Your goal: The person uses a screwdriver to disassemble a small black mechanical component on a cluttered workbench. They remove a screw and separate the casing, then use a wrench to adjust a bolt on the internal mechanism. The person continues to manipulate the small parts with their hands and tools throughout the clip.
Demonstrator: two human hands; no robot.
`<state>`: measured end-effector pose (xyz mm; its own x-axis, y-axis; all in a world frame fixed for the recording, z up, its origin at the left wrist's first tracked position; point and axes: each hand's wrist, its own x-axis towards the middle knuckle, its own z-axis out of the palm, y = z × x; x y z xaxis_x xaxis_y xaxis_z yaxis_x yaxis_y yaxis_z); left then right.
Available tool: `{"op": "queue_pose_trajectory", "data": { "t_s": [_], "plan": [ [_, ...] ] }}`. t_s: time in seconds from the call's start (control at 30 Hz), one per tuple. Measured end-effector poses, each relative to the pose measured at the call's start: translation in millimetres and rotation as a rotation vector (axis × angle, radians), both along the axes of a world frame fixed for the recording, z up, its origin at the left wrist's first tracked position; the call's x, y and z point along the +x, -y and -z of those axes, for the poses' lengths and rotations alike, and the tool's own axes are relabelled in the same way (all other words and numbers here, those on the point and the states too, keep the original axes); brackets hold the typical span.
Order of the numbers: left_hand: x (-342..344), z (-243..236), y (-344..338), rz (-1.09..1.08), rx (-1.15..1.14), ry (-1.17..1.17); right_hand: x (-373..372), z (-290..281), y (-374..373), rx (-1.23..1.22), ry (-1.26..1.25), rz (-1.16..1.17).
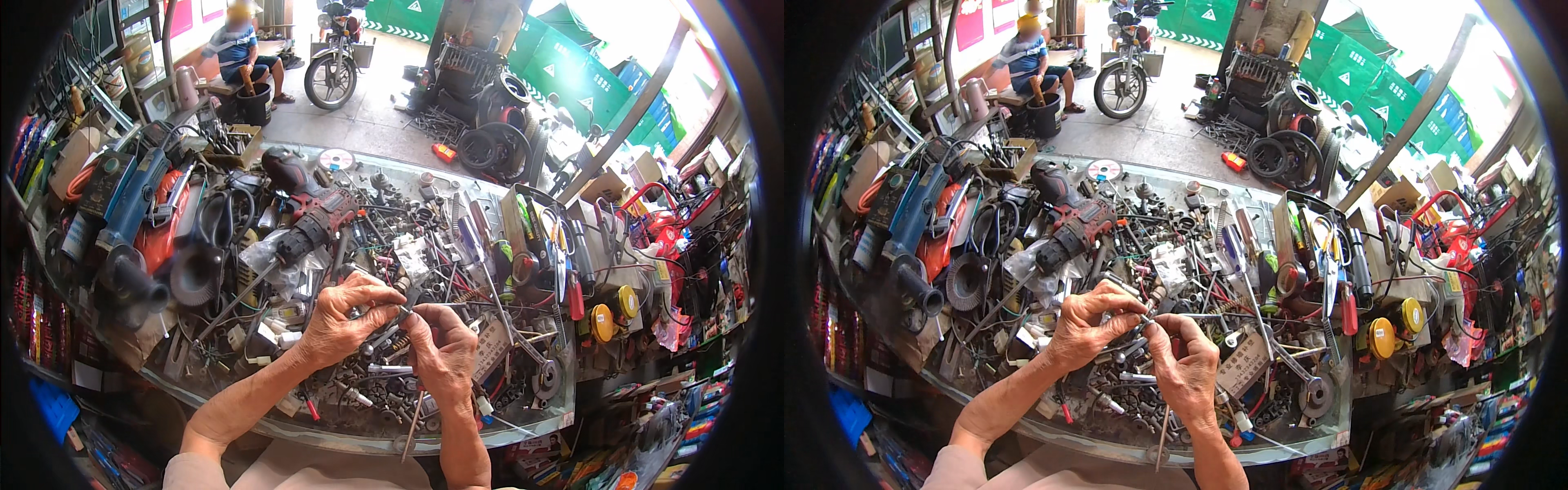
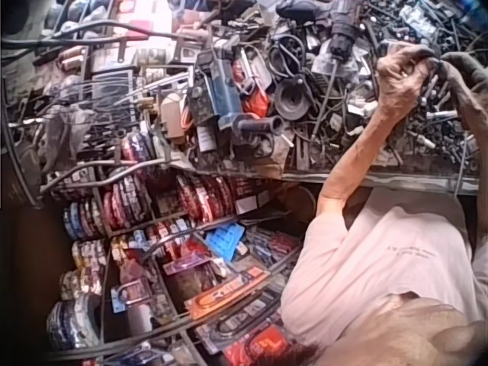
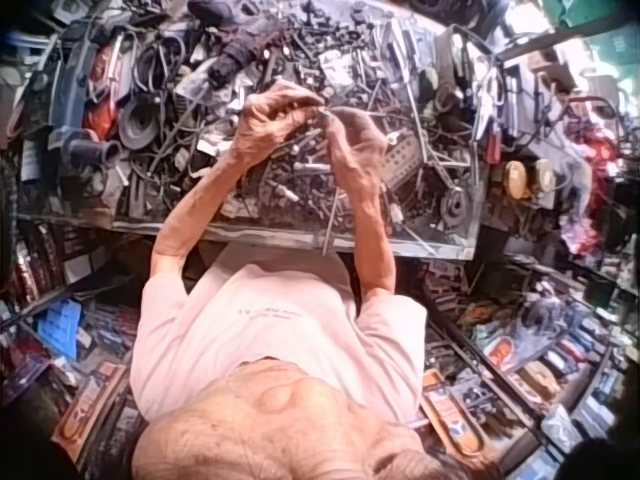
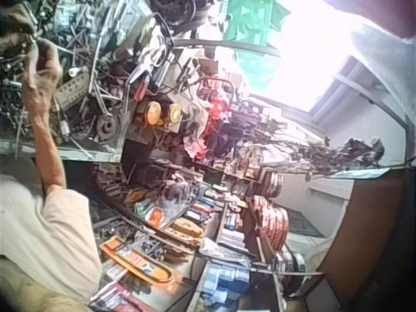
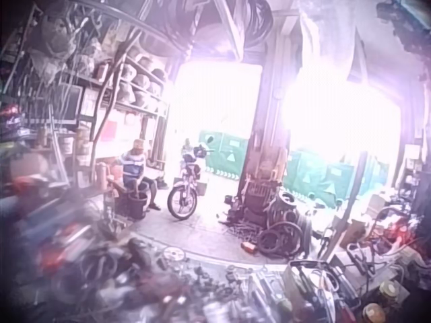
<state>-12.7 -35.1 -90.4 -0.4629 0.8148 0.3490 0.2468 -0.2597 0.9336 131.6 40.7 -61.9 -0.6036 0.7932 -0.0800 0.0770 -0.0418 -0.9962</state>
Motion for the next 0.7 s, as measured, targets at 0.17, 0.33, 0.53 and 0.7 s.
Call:
{"op": "queue_pose_trajectory", "data": {
  "t_s": [0.17, 0.33, 0.53, 0.7],
  "plan": [
    [0.1, -2.3, 0.7, 0.016, -0.007, 0.012, 0.4, -0.5, 0.4, -0.005, -0.004, -0.007],
    [-0.3, -3.5, 1.8, 0.033, -0.058, 0.045, 1.1, -1.3, -0.1, 0.005, 0.01, -0.017],
    [0.0, -1.7, 0.1, 0.035, -0.017, 0.042, 1.0, 7.9, -2.3, 0.083, -0.016, -0.039],
    [-0.1, -0.3, -0.2, 0.034, -0.002, -0.003, 1.5, 5.5, -3.2, 0.033, 0.029, -0.071]
  ]
}}
